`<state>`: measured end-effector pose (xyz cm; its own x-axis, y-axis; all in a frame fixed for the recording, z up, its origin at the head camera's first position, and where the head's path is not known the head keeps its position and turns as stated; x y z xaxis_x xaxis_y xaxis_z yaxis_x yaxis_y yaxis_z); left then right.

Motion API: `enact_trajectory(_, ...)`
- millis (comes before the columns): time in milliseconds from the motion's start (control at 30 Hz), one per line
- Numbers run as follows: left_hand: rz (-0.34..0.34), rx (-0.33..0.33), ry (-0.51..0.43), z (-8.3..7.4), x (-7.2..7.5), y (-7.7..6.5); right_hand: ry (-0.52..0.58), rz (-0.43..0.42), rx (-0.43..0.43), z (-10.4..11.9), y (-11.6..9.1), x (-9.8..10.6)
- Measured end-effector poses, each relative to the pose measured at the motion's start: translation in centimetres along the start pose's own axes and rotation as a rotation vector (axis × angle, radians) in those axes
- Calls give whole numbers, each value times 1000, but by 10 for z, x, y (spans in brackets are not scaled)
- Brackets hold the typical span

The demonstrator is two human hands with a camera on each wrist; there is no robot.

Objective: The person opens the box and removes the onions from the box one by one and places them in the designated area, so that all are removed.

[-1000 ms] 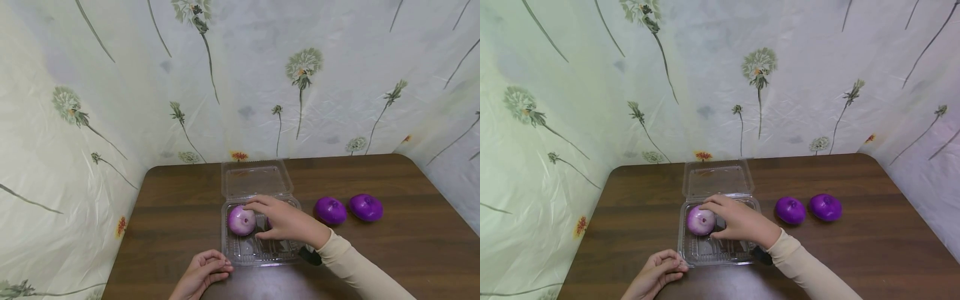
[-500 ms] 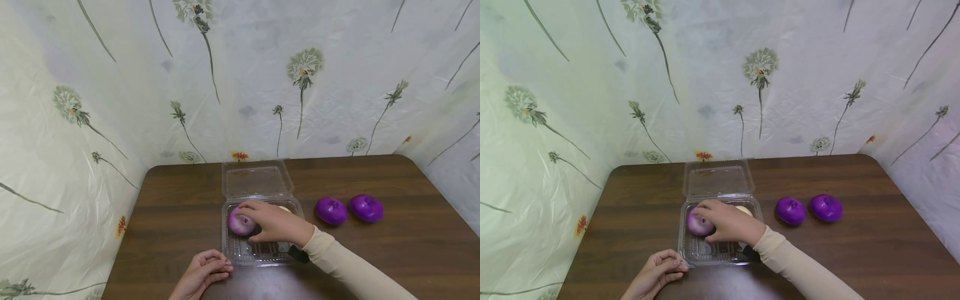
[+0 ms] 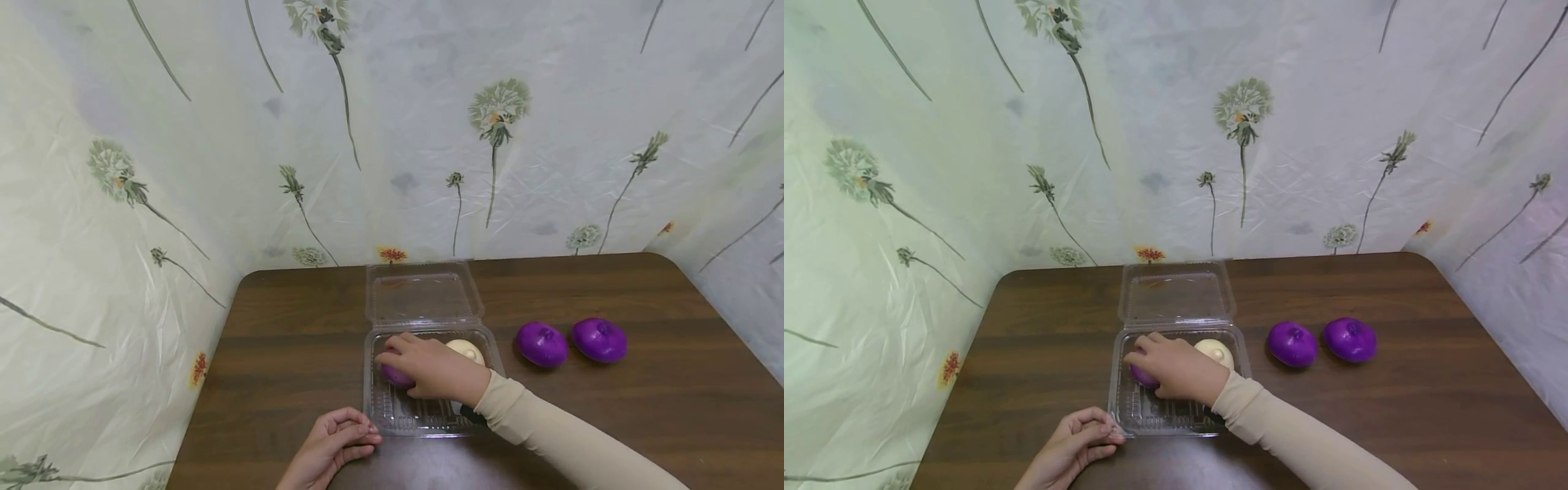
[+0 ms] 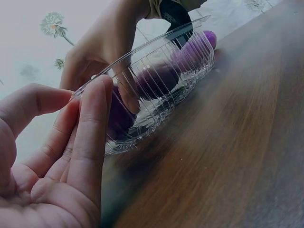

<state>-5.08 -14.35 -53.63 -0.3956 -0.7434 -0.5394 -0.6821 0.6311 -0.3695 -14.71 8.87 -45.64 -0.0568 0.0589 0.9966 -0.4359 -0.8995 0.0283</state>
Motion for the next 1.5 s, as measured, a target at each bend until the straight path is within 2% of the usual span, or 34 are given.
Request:
enact_trajectory(167, -6, 5, -2, -1, 0, 0, -38, -20, 12, 0, 1, 1)
enact_trajectory(433, -11, 20, -8, -1, 0, 0, -25, -40, 22, 1, 1, 8)
enact_trajectory(833, -10, 26, -21, 0, 0, 0, 116, -82, -25, -4, -8, 15)
enact_trajectory(1167, -4, 21, -26, 0, -1, 0, 294, -171, -77, -8, -21, 18)
enact_trajectory(1500, 27, -13, -30, 2, 0, 1, 410, -210, -140, -13, -38, 24)
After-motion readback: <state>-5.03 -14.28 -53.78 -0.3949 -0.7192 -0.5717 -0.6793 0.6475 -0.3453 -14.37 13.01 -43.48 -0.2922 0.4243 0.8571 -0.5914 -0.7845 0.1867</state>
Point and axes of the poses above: each hand's wrist, its own y-axis towards the middle knuckle, its own x-axis out of the back of the hand, z = x × y, the point moved 1 cm from there along y, towards the middle knuckle, and after that the axes turned 11 degrees about x, right-handed, at the moved point
